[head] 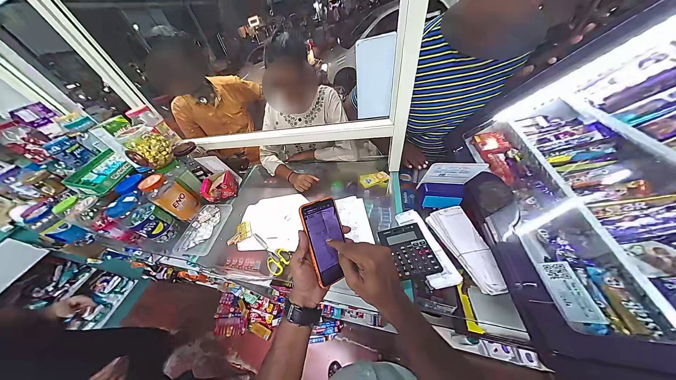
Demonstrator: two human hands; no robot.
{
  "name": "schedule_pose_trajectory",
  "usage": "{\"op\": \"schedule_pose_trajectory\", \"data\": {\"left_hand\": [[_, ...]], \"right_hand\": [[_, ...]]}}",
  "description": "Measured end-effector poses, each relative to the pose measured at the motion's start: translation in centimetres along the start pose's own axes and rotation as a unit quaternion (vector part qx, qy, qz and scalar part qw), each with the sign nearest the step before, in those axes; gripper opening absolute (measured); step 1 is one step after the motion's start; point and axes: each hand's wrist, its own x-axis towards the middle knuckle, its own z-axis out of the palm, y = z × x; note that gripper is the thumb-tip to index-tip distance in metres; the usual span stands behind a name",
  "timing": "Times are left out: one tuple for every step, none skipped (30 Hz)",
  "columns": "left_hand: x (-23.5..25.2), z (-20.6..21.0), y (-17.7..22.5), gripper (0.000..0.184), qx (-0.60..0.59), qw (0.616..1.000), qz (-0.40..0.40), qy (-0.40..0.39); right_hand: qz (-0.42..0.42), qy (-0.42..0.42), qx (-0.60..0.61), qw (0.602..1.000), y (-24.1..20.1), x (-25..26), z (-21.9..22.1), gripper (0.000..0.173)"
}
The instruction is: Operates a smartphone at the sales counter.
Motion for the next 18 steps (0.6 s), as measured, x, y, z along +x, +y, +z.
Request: {"op": "schedule_pose_trajectory", "data": {"left_hand": [[0.1,0.1,0.0,0.07,0.0,1.0,0.001,0.003],[0.0,0.1,-0.1,0.069,-0.003,1.0,-0.002,0.007],[0.0,0.2,-0.1,0.068,-0.001,1.0,-0.002,0.011],[0.0,0.3,-0.1,0.068,0.004,1.0,-0.002,0.017],[0.0,0.2,-0.2,0.07,0.007,1.0,-0.006,0.016],[0.1,0.2,-0.2,0.071,0.007,1.0,-0.01,0.011],[0.2,0.0,-0.3,0.073,0.006,1.0,-0.013,0.004],[0.4,-0.1,-0.2,0.073,0.007,1.0,-0.012,-0.002],[0.5,-0.1,-0.1,0.074,0.007,1.0,-0.009,-0.005],[0.4,-0.1,-0.2,0.073,0.006,1.0,-0.007,-0.002],[0.6,0.1,-0.4,0.071,0.004,1.0,-0.002,0.001],[0.8,0.3,-0.6,0.069,0.001,1.0,0.002,0.004],[0.7,0.5,-0.8,0.067,0.004,1.0,0.003,0.017],[0.5,0.6,-1.0,0.065,0.007,1.0,0.004,0.026],[0.5,0.8,-0.8,0.065,0.009,1.0,0.006,0.028],[0.5,0.8,-0.6,0.065,0.008,1.0,0.007,0.022],[0.4,0.6,-0.4,0.067,0.005,1.0,0.007,0.012],[0.5,0.4,-0.1,0.069,0.002,1.0,0.004,0.001]], "right_hand": [[0.001,-0.003,0.0,1.0,0.0,0.2,0.0,0.033],[0.002,-0.006,0.001,1.0,0.0,0.3,0.0,0.034],[0.002,-0.007,0.002,1.0,0.1,0.3,0.0,0.035],[0.003,-0.009,0.003,1.0,0.2,0.2,0.0,0.035],[0.004,-0.012,0.003,1.0,0.2,-0.1,-0.1,0.035],[0.004,-0.011,0.004,1.0,0.4,-0.3,-0.3,0.034],[0.003,-0.008,0.007,1.0,0.4,-0.6,-0.4,0.033],[0.001,-0.003,0.012,1.0,0.4,-0.6,-0.5,0.032],[-0.001,-0.002,0.018,1.0,0.4,-0.6,-0.6,0.031],[0.001,-0.004,0.022,1.0,0.4,-0.5,-0.7,0.031],[0.002,-0.003,0.022,1.0,0.5,-0.2,-0.8,0.031],[0.002,-0.002,0.018,1.0,0.9,0.3,-1.0,0.031],[0.004,-0.003,0.012,1.0,1.0,0.5,-1.1,0.031],[0.004,-0.002,0.009,1.0,1.1,0.7,-1.2,0.032],[0.001,-0.001,0.007,1.0,1.2,1.0,-1.2,0.031],[-0.001,-0.001,0.012,1.0,1.1,1.0,-1.2,0.031],[-0.003,-0.006,0.015,1.0,1.1,0.7,-1.2,0.03],[-0.006,-0.011,0.019,1.0,1.1,0.5,-1.1,0.029]]}}
